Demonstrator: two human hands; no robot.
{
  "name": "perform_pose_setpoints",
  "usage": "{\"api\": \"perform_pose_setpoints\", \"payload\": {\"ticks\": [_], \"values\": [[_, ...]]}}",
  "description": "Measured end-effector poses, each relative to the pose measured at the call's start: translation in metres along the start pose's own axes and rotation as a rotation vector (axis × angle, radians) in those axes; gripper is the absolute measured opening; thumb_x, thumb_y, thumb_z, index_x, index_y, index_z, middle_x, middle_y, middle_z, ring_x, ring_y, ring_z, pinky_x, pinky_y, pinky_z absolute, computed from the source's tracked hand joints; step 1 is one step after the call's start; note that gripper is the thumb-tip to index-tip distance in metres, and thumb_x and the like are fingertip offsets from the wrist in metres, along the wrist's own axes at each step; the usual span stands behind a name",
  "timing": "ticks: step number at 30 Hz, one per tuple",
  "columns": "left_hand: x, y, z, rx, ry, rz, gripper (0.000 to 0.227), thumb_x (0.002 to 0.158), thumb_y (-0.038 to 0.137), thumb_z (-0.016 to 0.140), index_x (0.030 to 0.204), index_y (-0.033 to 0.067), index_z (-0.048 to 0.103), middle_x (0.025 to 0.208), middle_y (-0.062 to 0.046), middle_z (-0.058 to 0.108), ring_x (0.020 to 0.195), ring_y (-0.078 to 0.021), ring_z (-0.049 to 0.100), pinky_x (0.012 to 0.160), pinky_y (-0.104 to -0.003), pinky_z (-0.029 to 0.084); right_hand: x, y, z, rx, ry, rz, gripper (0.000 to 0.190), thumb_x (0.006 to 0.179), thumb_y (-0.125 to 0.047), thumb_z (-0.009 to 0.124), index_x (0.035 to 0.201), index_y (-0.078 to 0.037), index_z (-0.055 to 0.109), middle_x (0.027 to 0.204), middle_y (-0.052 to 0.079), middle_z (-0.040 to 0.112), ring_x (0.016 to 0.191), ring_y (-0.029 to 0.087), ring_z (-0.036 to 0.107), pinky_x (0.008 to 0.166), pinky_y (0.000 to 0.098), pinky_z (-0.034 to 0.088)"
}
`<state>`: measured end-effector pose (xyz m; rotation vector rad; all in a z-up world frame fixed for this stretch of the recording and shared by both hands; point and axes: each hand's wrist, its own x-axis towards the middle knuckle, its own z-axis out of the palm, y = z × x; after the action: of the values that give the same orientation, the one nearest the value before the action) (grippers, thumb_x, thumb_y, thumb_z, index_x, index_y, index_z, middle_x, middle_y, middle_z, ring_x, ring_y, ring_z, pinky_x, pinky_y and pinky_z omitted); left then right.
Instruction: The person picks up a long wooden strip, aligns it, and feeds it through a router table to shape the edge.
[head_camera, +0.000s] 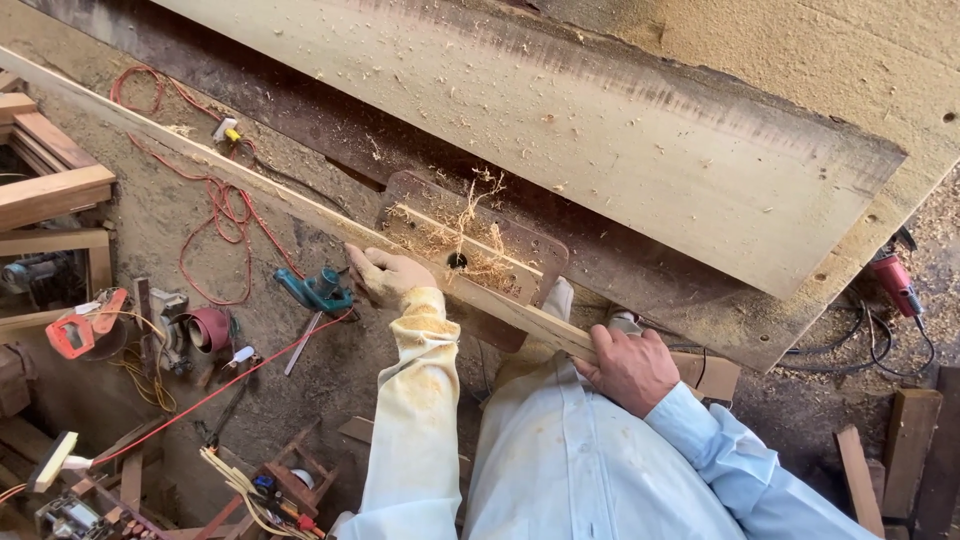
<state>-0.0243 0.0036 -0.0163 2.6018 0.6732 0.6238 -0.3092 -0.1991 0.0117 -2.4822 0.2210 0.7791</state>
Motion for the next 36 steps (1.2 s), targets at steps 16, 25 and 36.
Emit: {"api": "perform_pose_setpoints", "payload": {"ticks": [16, 25, 36], "values": [[0.014, -0.015, 0.014, -0.073, -0.015, 0.002, 0.035, 0.104, 0.022, 0.052, 0.133, 0.0099, 0.068, 0.124, -0.019, 0.071, 0.111, -0.0411, 0.062, 0.1, -0.046, 0.046, 0.012, -0.01, 0.003, -0.039, 0.078, -0.026, 0.055, 0.091, -0.071, 0.048, 0.102, -0.017, 0.05, 0.084, 0.005, 0.066, 0.075, 0.031, 0.076, 0.077, 0.0452, 0.049], [0.035, -0.041, 0.054, -0.054, -0.05, -0.088, 0.037, 0.104, 0.031, 0.051, 0.134, 0.0181, 0.069, 0.124, -0.014, 0.073, 0.116, -0.0341, 0.065, 0.102, -0.041, 0.049, 0.019, -0.019, -0.007, -0.043, 0.123, -0.059, 0.053, 0.093, -0.068, 0.048, 0.098, -0.015, 0.052, 0.081, 0.007, 0.067, 0.071, 0.033, 0.076, 0.077, 0.0469, 0.05], [0.044, -0.016, 0.031, -0.114, -0.091, -0.117, 0.039, 0.104, 0.03, 0.047, 0.135, 0.0161, 0.067, 0.127, -0.018, 0.071, 0.118, -0.038, 0.066, 0.104, -0.044, 0.05, 0.026, -0.033, -0.023, -0.018, 0.103, -0.066, 0.053, 0.094, -0.066, 0.05, 0.098, -0.014, 0.053, 0.082, 0.009, 0.068, 0.074, 0.034, 0.076, 0.078, 0.0484, 0.049]]}}
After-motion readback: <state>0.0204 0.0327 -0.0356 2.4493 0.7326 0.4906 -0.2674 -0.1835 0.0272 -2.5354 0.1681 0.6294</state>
